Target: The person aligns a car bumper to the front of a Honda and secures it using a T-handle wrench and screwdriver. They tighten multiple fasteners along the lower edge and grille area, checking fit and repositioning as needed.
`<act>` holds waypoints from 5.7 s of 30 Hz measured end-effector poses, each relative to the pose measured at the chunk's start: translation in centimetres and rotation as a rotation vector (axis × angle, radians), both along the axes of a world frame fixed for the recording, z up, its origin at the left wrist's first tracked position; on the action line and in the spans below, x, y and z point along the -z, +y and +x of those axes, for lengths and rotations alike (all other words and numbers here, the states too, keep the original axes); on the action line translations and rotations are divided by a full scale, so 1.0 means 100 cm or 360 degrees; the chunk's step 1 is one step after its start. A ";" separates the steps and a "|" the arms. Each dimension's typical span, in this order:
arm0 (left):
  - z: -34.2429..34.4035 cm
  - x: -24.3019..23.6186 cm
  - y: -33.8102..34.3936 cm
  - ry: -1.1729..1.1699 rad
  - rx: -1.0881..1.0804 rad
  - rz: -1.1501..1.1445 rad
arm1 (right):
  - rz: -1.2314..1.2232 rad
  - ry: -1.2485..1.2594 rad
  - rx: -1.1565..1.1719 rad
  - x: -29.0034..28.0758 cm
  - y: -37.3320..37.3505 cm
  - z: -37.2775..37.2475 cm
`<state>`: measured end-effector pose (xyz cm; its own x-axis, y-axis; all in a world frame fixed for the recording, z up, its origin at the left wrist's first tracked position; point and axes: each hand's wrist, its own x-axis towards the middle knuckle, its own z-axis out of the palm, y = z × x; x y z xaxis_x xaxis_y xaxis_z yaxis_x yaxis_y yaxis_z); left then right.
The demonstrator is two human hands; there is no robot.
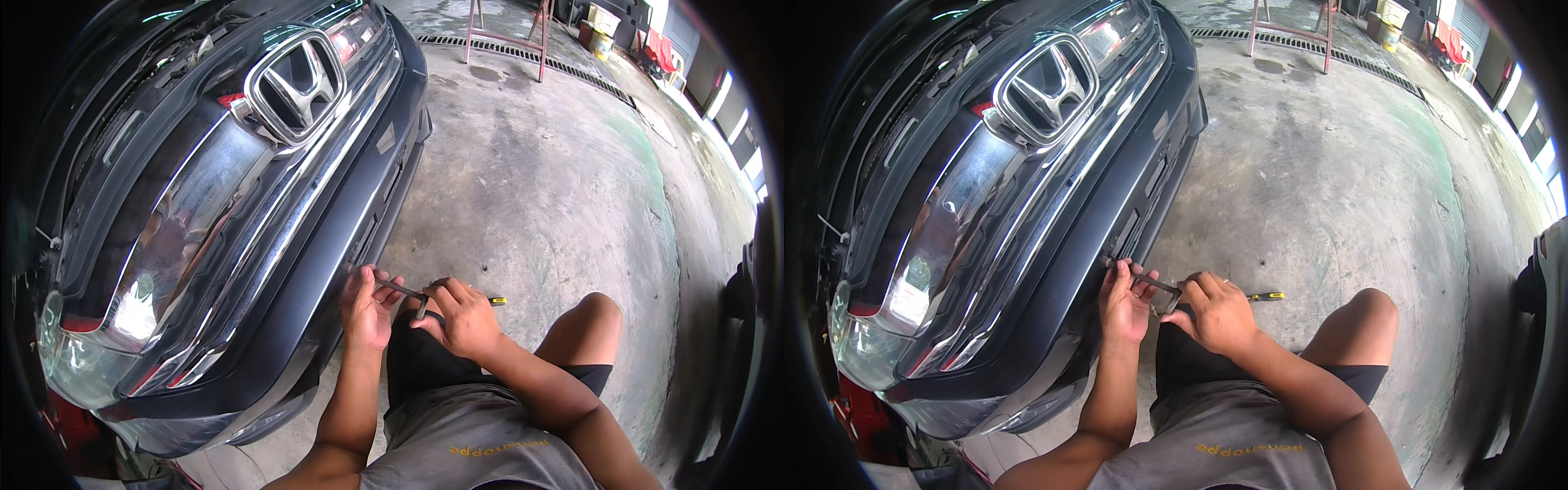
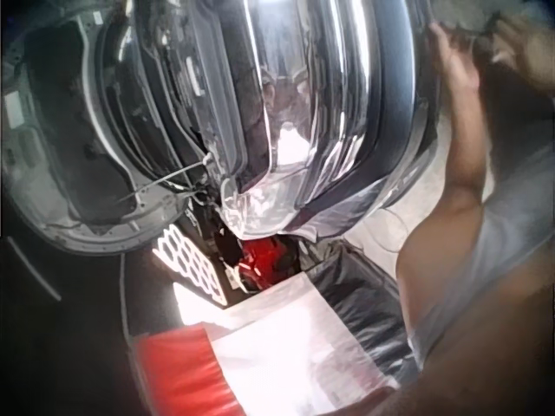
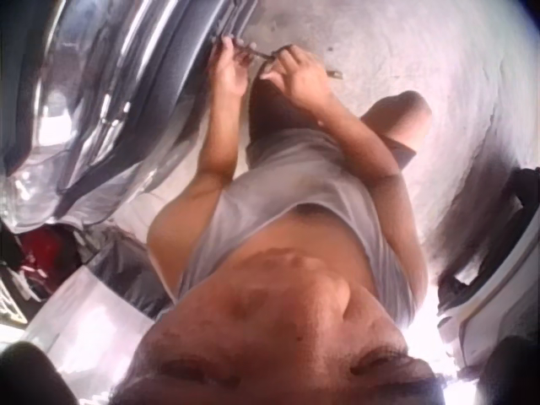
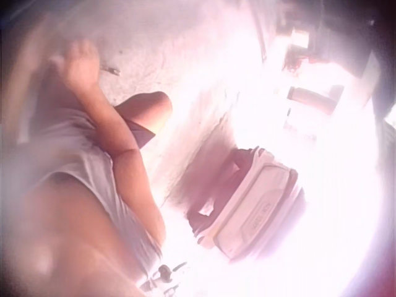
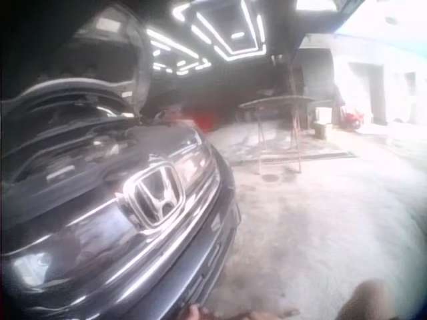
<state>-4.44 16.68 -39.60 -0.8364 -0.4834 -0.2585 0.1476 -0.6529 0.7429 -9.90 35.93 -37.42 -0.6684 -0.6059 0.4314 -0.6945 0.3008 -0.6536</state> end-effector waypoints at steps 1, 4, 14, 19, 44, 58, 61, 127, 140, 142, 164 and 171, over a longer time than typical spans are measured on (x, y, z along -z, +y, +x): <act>0.000 -0.002 0.002 -0.0018 -0.0004 0.0015 | 0.0003 -0.0198 -0.0004 0.004 -0.001 0.000; 0.002 0.000 -0.007 0.0089 0.0123 -0.0006 | -0.0583 -0.1969 0.0077 0.006 -0.016 -0.011; 0.001 0.007 -0.019 0.0137 0.0078 -0.0019 | 0.0171 0.0567 -0.0060 -0.011 0.007 -0.003; 0.005 0.007 -0.018 0.0089 0.0099 -0.0016 | 0.0022 0.0711 -0.0190 0.010 -0.005 -0.013; 0.008 0.015 -0.025 0.0141 0.0308 0.0326 | 0.0072 0.0814 -0.0001 0.019 -0.007 -0.025; 0.002 0.081 -0.027 -0.0232 -0.0571 0.0204 | 0.0203 0.0995 -0.0188 -0.002 -0.001 -0.039; -0.002 0.074 -0.014 -0.0283 -0.0729 0.0115 | 0.0211 0.1017 -0.0234 -0.004 0.000 -0.037; 0.029 0.083 -0.044 0.0257 -0.0158 0.0170 | -0.0170 -0.0203 -0.0090 0.008 -0.008 -0.014; 0.032 0.083 -0.045 0.0295 -0.0172 0.0231 | -0.0004 0.0260 -0.0041 -0.004 0.006 -0.013; 0.030 0.077 -0.042 0.0289 -0.0174 0.0205 | 0.0062 0.0625 -0.0113 0.000 0.002 -0.010; 0.030 0.088 -0.047 0.0302 -0.0152 0.0205 | -0.0398 -0.1430 -0.0128 0.004 -0.016 -0.018; 0.030 0.084 -0.045 0.0315 -0.0215 0.0307 | -0.0468 -0.1481 -0.0136 0.003 -0.007 -0.018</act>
<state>-1.42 12.17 -48.03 -0.8111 -0.5515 -0.1949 0.3721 -0.7436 0.5555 -11.68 35.23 -37.73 -0.7772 -0.6206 -0.1043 0.1246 0.0107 -0.9922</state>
